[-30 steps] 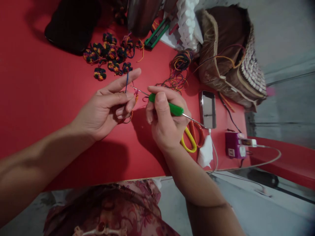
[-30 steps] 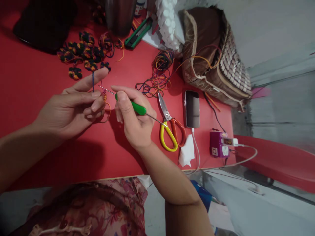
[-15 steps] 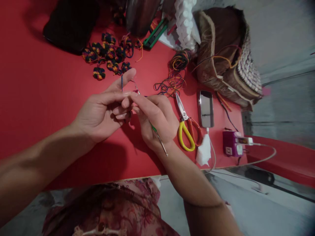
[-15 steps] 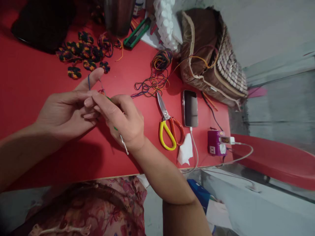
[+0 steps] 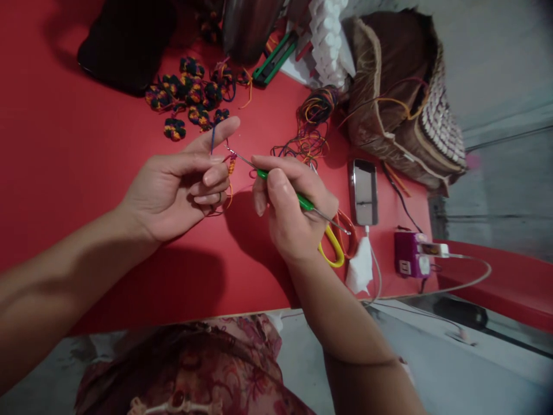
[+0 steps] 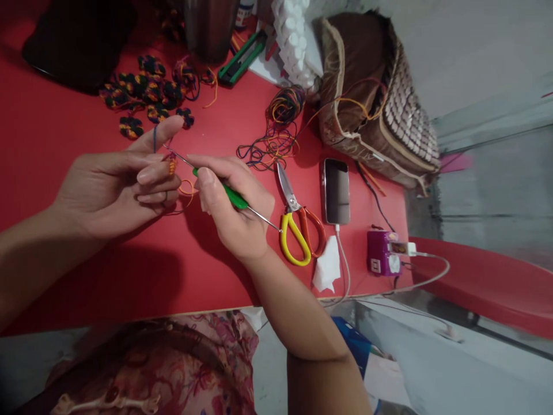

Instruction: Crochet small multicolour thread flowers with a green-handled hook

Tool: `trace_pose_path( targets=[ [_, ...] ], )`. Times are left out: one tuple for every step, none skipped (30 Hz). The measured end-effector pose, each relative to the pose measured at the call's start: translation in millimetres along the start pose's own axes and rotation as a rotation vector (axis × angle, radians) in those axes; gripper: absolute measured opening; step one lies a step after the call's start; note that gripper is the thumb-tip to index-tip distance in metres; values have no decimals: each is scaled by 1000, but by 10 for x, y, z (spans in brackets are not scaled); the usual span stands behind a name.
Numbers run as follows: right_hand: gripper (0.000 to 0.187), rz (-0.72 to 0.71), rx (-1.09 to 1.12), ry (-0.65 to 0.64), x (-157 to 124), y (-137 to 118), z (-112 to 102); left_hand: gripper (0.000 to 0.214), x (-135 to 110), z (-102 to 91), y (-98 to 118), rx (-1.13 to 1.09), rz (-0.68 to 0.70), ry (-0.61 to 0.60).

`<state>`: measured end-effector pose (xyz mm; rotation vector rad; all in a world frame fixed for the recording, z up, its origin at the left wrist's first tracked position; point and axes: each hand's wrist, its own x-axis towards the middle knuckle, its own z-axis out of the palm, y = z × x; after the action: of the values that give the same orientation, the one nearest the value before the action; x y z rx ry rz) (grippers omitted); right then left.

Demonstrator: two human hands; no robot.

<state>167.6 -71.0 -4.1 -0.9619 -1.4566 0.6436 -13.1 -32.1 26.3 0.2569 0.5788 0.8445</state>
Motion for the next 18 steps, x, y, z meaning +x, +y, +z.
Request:
trace_pose_path(
  targets=[
    [19, 13, 53, -2, 8, -6, 2, 51, -1, 6, 7, 0, 6, 12],
    [19, 23, 97, -2, 14, -10, 4, 50, -1, 11, 15, -2, 8, 18],
    [19, 35, 126, -4, 18, -12, 5, 49, -2, 12, 23, -6, 5, 16],
    [18, 50, 140, 1, 18, -13, 6, 49, -1, 12, 31, -9, -2, 9],
    [18, 68, 139, 8, 16, -12, 7, 48, -1, 10, 39, -12, -13, -2],
    [17, 87, 130, 13, 11, -11, 8, 49, 0, 9, 45, -12, -25, -9],
    [16, 102, 116, 19, 5, -10, 10, 51, 0, 9, 50, -9, -32, -7],
    [16, 111, 104, 25, -2, -11, 13, 51, 0, 11, 52, -7, -35, 0],
    [16, 117, 96, 31, -8, -13, 15, 52, -1, 16, 52, -2, -38, 8],
    [17, 114, 98, 32, -14, -16, 18, 52, -1, 22, 49, 3, -41, 16],
    [18, 106, 104, 29, -18, -20, 21, 52, -1, 28, 44, 6, -43, 22],
    [19, 98, 109, 28, -21, -24, 23, 50, -1, 35, 38, 7, -46, 25],
    [19, 92, 109, 28, -23, -28, 25, 47, 0, 41, 31, 1, -49, 24],
    [18, 88, 102, 29, -24, -30, 27, 44, 2, 46, 24, -8, -53, 26],
    [18, 85, 90, 32, -25, -31, 28, 41, 5, 50, 18, -17, -56, 34],
    [17, 84, 77, 34, -26, -29, 28, 39, 8, 54, 14, -22, -56, 45],
    [17, 83, 65, 35, -27, -27, 28, 39, 12, 58, 10, -20, -59, 57],
    [17, 81, 56, 34, -29, -23, 28, 38, 15, 62, 8, -15, -56, 69]
  ],
)
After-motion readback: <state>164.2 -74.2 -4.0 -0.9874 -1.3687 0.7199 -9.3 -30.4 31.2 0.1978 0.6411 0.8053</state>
